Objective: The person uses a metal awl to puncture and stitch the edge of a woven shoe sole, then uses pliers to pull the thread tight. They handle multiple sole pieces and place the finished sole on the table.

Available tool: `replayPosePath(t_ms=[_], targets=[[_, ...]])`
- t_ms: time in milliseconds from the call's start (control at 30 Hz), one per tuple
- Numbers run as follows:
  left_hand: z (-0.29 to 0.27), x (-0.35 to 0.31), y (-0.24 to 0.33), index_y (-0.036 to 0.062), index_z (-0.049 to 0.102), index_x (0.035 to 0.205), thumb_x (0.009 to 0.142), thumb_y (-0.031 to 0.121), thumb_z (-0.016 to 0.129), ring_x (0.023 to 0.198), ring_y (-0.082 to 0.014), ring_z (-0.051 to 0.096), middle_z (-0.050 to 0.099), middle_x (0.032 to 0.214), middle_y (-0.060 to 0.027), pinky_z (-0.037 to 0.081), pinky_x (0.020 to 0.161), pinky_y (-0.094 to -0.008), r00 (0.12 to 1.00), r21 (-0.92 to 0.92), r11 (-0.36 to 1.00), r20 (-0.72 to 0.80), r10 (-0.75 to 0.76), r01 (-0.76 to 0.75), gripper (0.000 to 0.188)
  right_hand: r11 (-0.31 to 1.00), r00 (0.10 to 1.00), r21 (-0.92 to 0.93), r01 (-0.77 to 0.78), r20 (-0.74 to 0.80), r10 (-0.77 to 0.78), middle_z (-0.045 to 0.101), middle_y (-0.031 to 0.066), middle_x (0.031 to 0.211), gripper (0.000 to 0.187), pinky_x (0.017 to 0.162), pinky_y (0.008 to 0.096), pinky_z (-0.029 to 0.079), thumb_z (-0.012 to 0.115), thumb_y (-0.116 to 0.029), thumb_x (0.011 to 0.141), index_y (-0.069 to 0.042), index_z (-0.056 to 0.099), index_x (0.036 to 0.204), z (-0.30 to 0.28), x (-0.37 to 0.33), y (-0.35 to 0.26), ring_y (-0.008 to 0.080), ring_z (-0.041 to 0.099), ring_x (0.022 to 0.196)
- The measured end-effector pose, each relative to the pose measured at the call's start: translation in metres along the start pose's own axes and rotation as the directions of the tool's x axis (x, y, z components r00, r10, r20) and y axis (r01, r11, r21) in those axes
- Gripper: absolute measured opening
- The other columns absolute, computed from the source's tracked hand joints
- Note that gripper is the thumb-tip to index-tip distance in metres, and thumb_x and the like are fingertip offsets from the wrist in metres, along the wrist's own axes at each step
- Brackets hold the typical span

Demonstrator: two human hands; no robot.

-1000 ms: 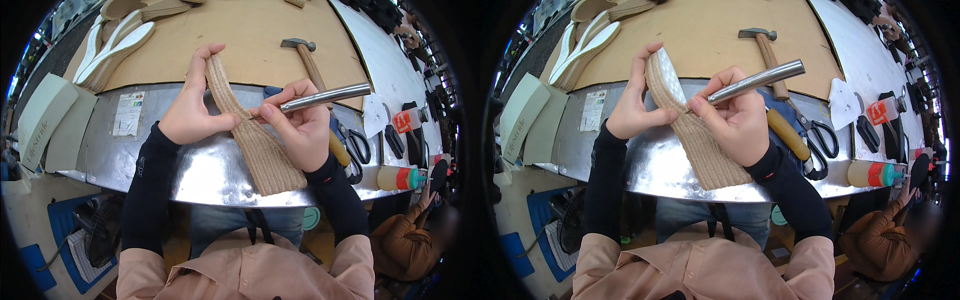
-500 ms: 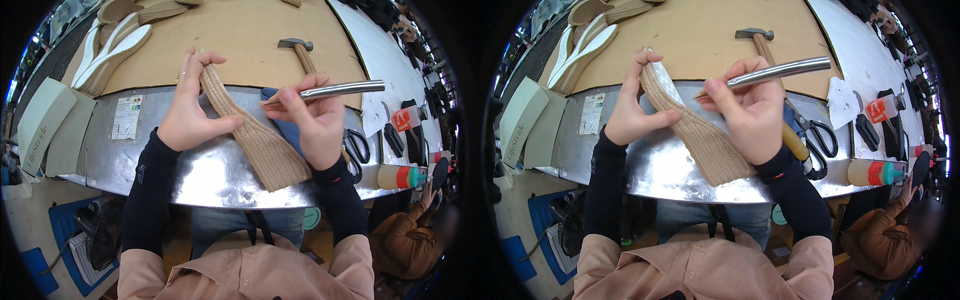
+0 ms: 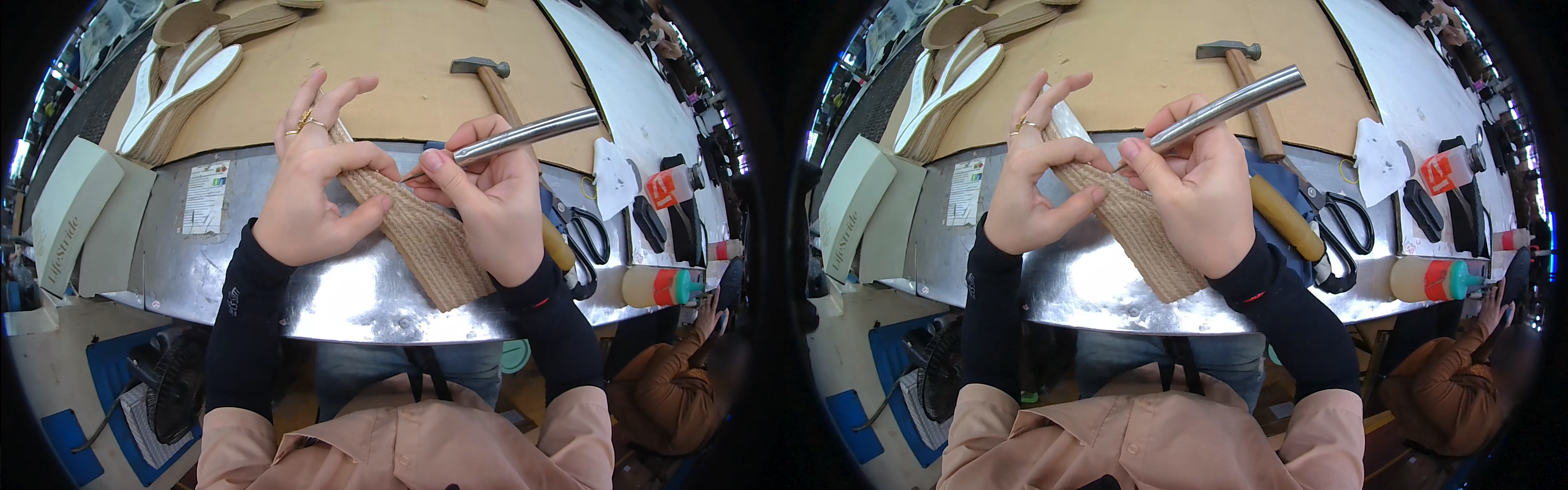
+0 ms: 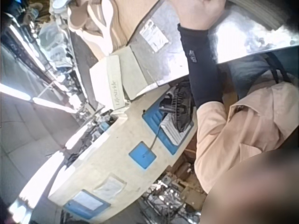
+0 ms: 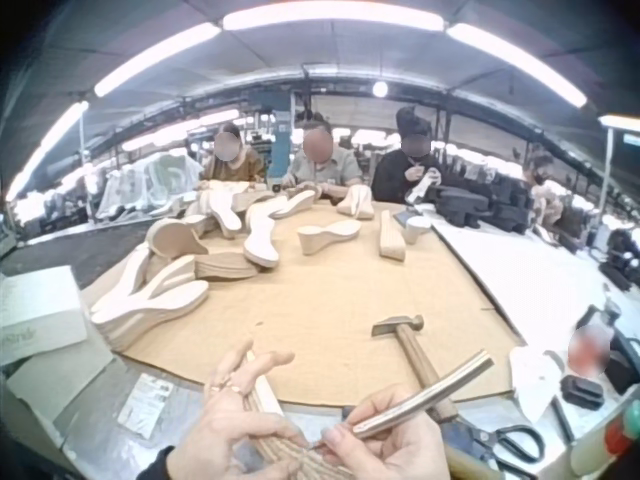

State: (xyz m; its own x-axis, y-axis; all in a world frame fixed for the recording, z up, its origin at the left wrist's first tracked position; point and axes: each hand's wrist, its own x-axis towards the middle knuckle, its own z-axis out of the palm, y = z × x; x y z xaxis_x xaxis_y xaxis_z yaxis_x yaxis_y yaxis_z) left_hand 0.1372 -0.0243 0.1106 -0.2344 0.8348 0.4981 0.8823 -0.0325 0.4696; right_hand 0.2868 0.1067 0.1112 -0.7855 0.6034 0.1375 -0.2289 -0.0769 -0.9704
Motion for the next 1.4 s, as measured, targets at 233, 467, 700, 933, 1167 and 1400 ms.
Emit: replayPosePath(t_ms=[233,467,700,933,1167,1400], targets=[[-0.001,0.0,0.001,0.0159,0.071,0.083,0.066,0.021,0.073,0.141,-0.0385,0.026,0.044,0.143,-0.0207,0.009,0.118,-0.0513,1.0,0.042,0.999,-0.009,0.023,-0.022,0.018,0.999,0.998,0.014,-0.052,0.021,0.052,0.062,0.0096,0.087,0.022,0.069,0.021,0.054,0.066,-0.004,0.089,0.001,0.047,0.099,0.0,0.002,-0.001,0.0105,0.065,0.079],[0.001,0.0,0.001,0.0185,0.069,0.08,0.067,0.018,0.071,0.142,-0.0435,0.017,0.043,0.143,-0.0152,0.01,0.113,-0.0517,1.0,0.027,1.0,0.009,0.0,0.0,0.013,0.991,0.998,-0.116,0.062,0.032,-0.058,0.063,0.009,0.08,0.018,0.066,0.0233,0.055,0.067,-0.002,0.087,0.001,0.051,0.094,0.004,0.0,-0.001,0.0107,0.066,0.075],[0.005,0.001,0.002,0.0174,0.069,0.074,0.067,0.019,0.069,0.14,-0.0437,0.02,0.047,0.139,-0.0144,0.013,0.112,-0.0516,0.999,0.044,0.999,-0.042,-0.017,0.019,0.007,0.923,0.971,-0.303,0.238,0.057,-0.231,0.062,0.008,0.077,0.016,0.061,0.0246,0.055,0.069,-0.002,0.085,0.001,0.053,0.088,0.005,-0.003,0.003,0.0112,0.066,0.073],[0.006,0.002,0.003,0.0171,0.068,0.07,0.064,0.019,0.068,0.139,-0.0441,0.022,0.049,0.136,-0.0136,0.014,0.112,-0.0522,0.998,0.034,0.999,-0.054,-0.031,0.033,0.006,0.996,0.998,0.057,-0.064,0.0,0.064,0.063,0.0092,0.083,0.023,0.067,0.0214,0.055,0.068,-0.005,0.088,0.001,0.049,0.099,-0.002,0.001,0.001,0.0105,0.065,0.076],[0.006,0.001,0.004,0.0137,0.069,0.075,0.067,0.018,0.069,0.138,-0.0379,0.028,0.049,0.137,-0.0164,0.011,0.116,-0.0505,0.998,0.051,0.998,-0.056,-0.024,0.027,0.009,0.987,0.99,0.091,-0.134,0.047,0.13,0.062,0.0096,0.087,0.027,0.068,0.0217,0.057,0.069,-0.007,0.088,0.001,0.047,0.102,-0.005,0.006,0.002,0.0111,0.065,0.077],[0.011,0.002,0.003,0.0179,0.068,0.068,0.064,0.019,0.067,0.139,-0.0436,0.023,0.05,0.135,-0.0115,0.014,0.111,-0.0525,0.995,0.038,0.998,-0.092,-0.047,0.05,0.005,0.979,0.982,0.091,-0.184,0.07,0.178,0.061,0.0084,0.088,0.026,0.065,0.0212,0.057,0.068,-0.005,0.088,0.001,0.047,0.101,-0.006,0.01,0.001,0.011,0.065,0.077]])
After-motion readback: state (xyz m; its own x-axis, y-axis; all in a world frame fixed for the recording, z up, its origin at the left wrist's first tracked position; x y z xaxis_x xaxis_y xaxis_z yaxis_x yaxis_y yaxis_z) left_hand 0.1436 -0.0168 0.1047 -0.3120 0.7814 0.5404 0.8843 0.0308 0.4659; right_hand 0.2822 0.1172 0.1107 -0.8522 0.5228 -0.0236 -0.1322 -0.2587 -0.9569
